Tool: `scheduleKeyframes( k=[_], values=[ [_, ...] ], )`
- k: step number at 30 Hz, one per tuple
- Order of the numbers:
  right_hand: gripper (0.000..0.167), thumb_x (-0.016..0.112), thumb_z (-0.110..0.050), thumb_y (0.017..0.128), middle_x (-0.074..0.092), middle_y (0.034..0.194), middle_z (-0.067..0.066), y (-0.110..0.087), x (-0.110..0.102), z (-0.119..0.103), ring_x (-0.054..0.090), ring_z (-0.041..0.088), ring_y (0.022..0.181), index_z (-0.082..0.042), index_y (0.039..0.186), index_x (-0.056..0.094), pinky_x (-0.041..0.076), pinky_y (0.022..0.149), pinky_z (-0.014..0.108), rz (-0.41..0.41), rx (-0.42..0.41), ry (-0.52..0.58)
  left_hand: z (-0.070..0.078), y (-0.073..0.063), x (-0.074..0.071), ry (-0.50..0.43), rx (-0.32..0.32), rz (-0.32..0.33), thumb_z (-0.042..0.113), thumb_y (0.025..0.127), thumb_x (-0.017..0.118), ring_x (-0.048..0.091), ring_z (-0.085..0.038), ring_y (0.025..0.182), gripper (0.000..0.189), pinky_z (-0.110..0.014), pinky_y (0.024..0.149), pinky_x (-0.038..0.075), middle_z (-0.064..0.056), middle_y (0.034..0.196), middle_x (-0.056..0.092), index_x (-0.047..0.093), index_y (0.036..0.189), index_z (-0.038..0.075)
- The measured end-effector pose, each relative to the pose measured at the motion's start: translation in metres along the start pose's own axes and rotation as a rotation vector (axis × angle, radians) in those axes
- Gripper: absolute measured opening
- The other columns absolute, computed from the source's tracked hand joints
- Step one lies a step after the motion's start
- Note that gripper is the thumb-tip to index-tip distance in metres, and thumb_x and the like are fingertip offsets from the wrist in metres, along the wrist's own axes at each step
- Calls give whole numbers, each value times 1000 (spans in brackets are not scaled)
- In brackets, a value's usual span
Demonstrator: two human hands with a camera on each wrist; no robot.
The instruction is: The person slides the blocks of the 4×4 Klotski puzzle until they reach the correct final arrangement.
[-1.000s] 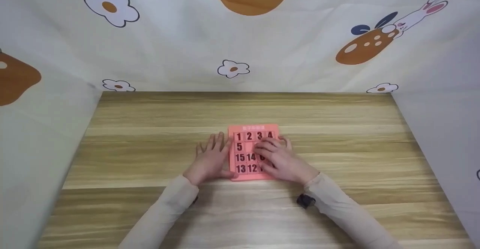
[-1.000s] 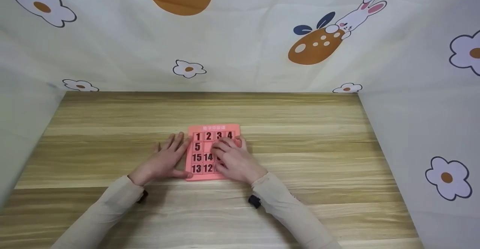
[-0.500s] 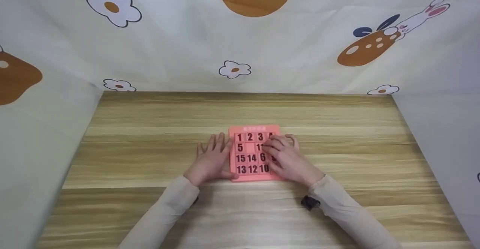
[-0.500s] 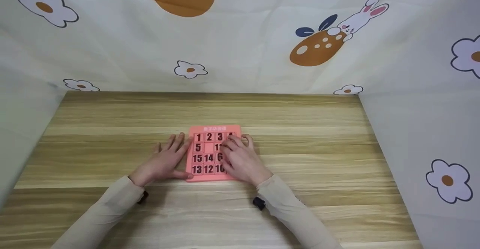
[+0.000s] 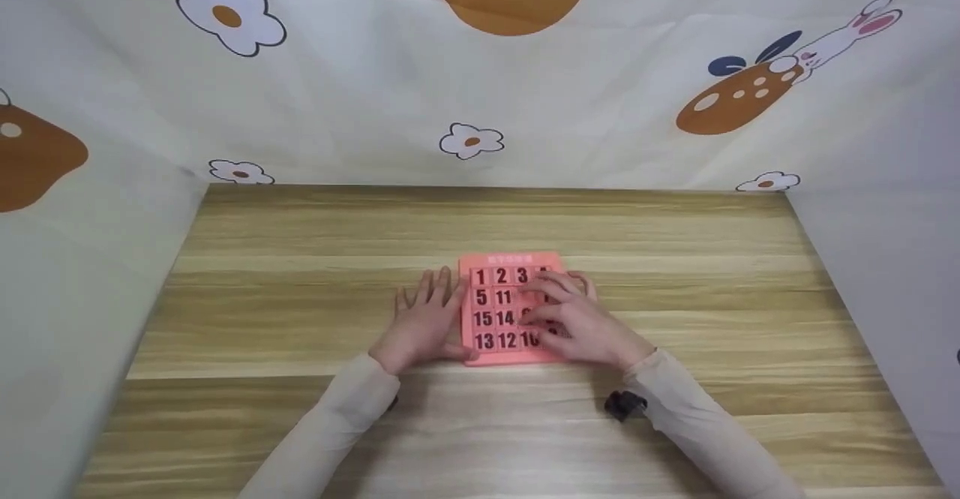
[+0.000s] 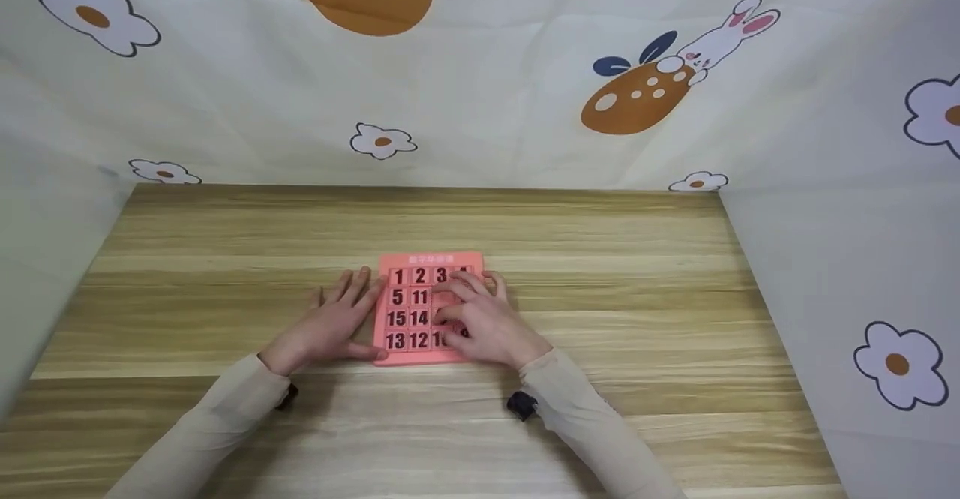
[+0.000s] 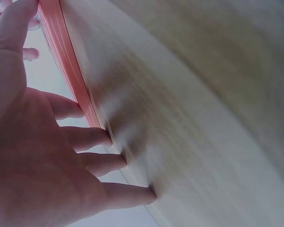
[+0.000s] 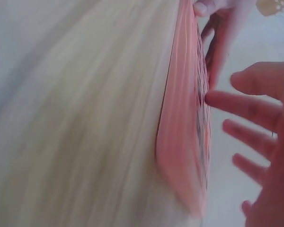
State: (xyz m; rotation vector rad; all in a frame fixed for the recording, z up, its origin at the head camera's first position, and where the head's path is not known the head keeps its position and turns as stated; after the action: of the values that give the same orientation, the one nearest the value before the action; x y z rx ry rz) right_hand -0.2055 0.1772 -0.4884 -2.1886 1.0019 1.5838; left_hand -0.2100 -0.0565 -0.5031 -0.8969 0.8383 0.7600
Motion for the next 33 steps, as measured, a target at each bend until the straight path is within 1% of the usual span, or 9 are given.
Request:
scheduleKeyframes(
  k=[3,9,12,16,18,22,28,30,33],
  values=[
    [19,68,-24,83,49,141,7,-5,-4,3,33,37,134,-22,100,76,15,103,66,27,-2,-25,0,0,0,-2,7,6,60,73,73,-3,-42,143,115,-69,106,0,-20,158,-2,10,156,11],
    [35,59,-35,94,35,152,9,-8,-6,4,24,42,139,-25,127,66,13,105,69,-59,119,-157,-1,1,0,-4,5,11,60,72,74,-4,-42,143,115,-70,106,0,-19,159,-2,11,156,11],
    [39,56,-37,96,33,154,9,-6,-5,2,23,42,139,-24,132,62,13,105,69,-77,151,-189,0,0,-1,-2,3,12,60,72,73,-4,-43,143,116,-69,106,0,-19,158,-2,11,156,11],
    [39,56,-36,96,33,154,8,-1,-1,-5,23,41,139,-24,133,60,15,106,68,-91,83,-164,0,0,-1,8,4,13,61,72,73,-3,-43,142,116,-70,106,1,-20,158,-1,11,156,10],
    [40,54,-38,97,30,155,7,0,3,-9,22,40,140,-25,135,59,15,106,67,-123,51,-162,0,1,0,10,10,16,61,72,73,-2,-43,142,115,-70,106,1,-20,158,-1,12,156,10],
    [40,52,-41,97,25,158,6,-1,5,-12,18,40,141,-26,134,60,14,107,68,-159,58,-148,0,0,0,15,22,22,62,72,73,-2,-44,142,115,-71,105,3,-21,158,0,13,156,9],
    [26,61,-33,93,39,150,9,-4,-6,-9,25,38,138,-20,111,73,16,104,68,-54,77,-165,0,0,0,13,7,9,62,72,73,-4,-43,142,116,-71,105,2,-20,158,-2,11,156,11],
    [28,61,-33,93,41,148,10,-2,-5,-9,28,37,137,-18,114,72,17,104,66,-48,71,-163,0,1,0,16,5,4,62,73,72,-4,-43,142,115,-71,105,1,-20,158,-2,11,156,10],
    [40,59,-36,94,39,150,10,4,2,-11,28,35,138,-16,129,63,17,106,65,-89,58,-138,0,1,1,20,9,1,61,74,72,-3,-43,142,114,-71,106,2,-20,158,-2,12,156,9]
  ],
)
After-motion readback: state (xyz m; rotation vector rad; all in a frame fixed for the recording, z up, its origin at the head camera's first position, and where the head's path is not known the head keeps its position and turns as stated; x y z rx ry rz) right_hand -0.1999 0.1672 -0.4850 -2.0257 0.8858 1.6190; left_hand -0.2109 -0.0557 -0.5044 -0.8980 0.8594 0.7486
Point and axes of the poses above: each hand's wrist, its own y-axis towards the middle knuckle, its own x-axis out of the palm, z = x × y, the point moved 3 cm from there along y, towards the middle knuckle
